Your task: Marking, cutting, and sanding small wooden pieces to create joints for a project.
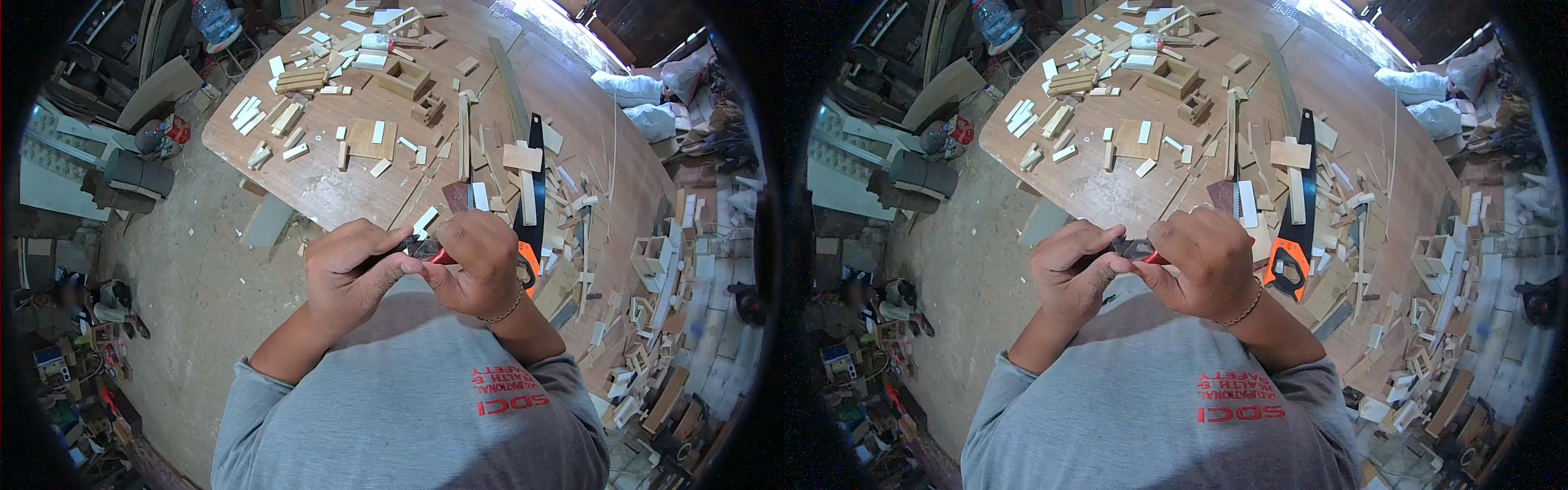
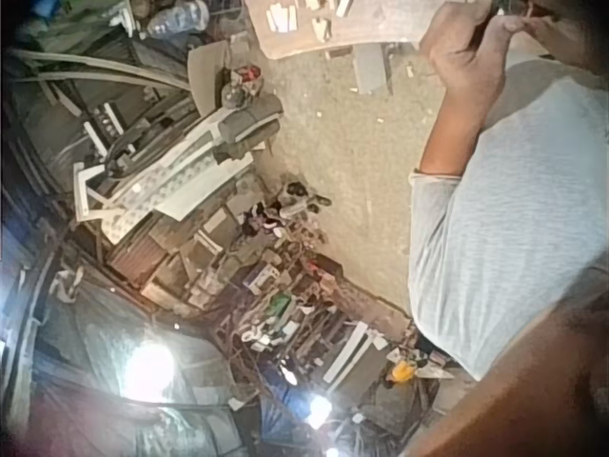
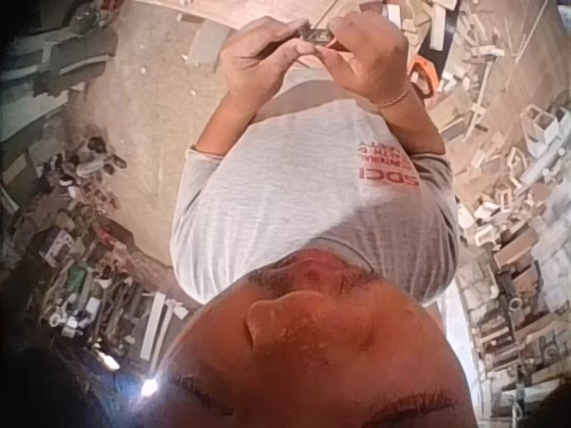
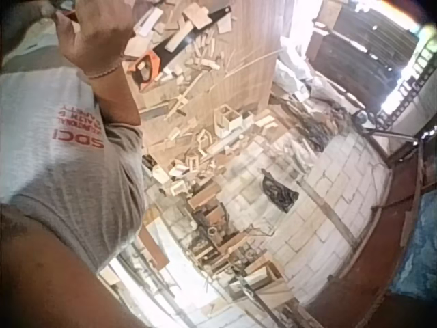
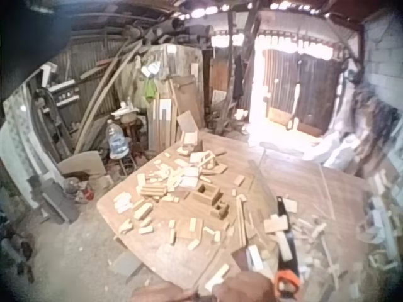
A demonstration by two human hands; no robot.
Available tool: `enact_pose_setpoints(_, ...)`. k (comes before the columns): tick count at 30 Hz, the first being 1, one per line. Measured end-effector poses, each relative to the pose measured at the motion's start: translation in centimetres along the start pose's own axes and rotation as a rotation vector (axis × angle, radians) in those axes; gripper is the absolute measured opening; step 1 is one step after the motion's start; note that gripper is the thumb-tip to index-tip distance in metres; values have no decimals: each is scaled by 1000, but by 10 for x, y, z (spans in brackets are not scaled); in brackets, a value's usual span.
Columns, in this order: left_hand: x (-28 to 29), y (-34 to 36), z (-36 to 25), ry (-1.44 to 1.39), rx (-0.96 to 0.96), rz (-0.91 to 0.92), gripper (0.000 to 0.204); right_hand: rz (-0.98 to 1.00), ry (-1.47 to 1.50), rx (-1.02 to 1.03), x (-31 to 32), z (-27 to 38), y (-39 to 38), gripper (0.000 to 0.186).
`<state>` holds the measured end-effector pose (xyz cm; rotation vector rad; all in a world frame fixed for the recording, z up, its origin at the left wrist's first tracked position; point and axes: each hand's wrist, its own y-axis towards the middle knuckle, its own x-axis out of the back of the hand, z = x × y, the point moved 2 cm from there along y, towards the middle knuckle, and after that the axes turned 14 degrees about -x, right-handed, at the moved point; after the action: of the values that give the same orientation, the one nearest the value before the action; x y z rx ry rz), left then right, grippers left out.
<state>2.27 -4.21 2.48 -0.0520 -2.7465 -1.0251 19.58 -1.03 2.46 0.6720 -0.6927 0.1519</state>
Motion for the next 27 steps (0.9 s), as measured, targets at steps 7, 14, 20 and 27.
enact_pose_setpoints(7,1,-6,7,25,9,-16,26,-49,18,3,-4,-4,0,35)
enact_pose_setpoints(14,1,-4,4,-271,272,-71,24,-51,61,-62,-3,-5,0,37)
enact_pose_setpoints(20,1,-3,-1,-396,444,56,23,48,72,-46,-1,-3,0,36)
enact_pose_setpoints(27,3,-6,3,-257,291,125,24,123,82,-56,1,1,1,38)
